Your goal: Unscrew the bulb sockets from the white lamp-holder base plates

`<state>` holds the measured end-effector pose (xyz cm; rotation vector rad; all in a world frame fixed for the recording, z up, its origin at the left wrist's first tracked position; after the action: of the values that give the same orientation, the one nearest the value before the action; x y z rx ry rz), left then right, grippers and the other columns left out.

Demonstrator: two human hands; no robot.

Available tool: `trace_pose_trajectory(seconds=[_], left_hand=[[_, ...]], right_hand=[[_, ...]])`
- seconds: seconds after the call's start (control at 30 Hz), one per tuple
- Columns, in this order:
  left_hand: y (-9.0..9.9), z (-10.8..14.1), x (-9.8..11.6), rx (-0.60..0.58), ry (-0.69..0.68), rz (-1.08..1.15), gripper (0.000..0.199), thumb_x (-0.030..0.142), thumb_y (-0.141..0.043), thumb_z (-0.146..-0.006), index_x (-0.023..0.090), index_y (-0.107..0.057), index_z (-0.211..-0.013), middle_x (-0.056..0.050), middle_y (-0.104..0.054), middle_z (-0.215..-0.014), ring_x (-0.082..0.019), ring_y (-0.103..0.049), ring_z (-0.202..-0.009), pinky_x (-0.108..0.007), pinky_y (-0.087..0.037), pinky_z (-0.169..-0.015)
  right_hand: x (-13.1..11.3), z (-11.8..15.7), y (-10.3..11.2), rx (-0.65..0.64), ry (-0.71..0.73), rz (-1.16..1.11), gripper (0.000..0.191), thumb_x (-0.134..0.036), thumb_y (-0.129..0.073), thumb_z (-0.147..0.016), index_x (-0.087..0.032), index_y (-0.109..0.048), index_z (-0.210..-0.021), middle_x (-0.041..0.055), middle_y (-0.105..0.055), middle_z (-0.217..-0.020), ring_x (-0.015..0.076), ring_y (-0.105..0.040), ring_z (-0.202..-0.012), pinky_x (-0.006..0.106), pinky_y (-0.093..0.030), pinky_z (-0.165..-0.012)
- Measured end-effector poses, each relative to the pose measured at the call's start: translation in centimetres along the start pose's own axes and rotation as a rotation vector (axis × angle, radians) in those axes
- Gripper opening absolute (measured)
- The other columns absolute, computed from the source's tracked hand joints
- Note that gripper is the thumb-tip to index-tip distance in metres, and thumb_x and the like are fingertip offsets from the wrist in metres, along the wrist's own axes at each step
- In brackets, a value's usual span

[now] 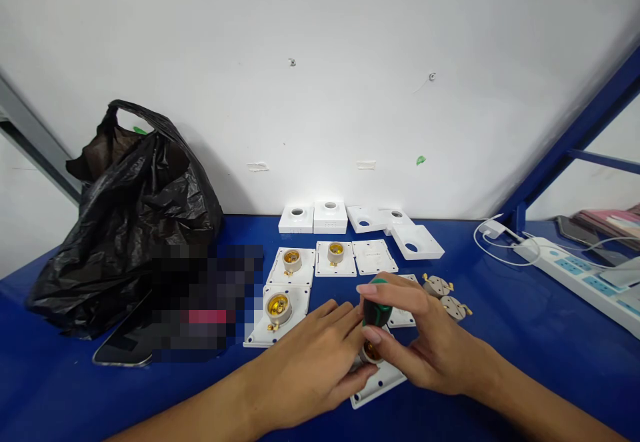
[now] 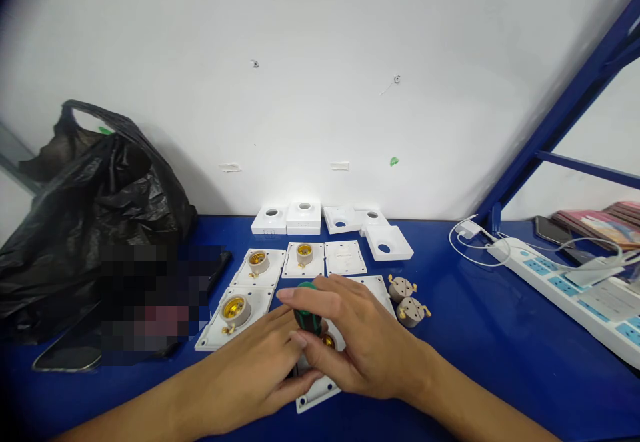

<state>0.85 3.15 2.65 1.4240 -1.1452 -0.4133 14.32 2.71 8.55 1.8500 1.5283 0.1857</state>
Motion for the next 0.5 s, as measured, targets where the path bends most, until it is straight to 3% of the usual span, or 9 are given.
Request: trace_pose_trajectory(seconds=[0.5], left_hand=[[0.16, -0.26, 0.21, -0.077, 0.017, 0.059, 0.004, 0.020, -0.069, -0.106, 0.020, -0.066, -0.105, -0.005, -0.075, -0.109, -0.027, -0.074, -0.097, -0.041, -0.058, -0.093]], right_hand=[[-0.53, -0.36, -0.05, -0.007, 0.059, 0.032, 0.045, -0.023, -0.049, -0.114, -0.027, -0.041, -0.157, 0.0005, -0.070, -0.086, 0.0220, -0.067, -0.072, 0.037, -0.057, -0.064]])
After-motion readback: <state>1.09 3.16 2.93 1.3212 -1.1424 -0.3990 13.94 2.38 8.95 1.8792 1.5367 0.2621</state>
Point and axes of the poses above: each hand's wrist, its own z-axis away from the middle knuckle, its own y-axis out of the back of the hand, x = y × z, the point moved 6 cm from there along -z, towards the middle knuckle
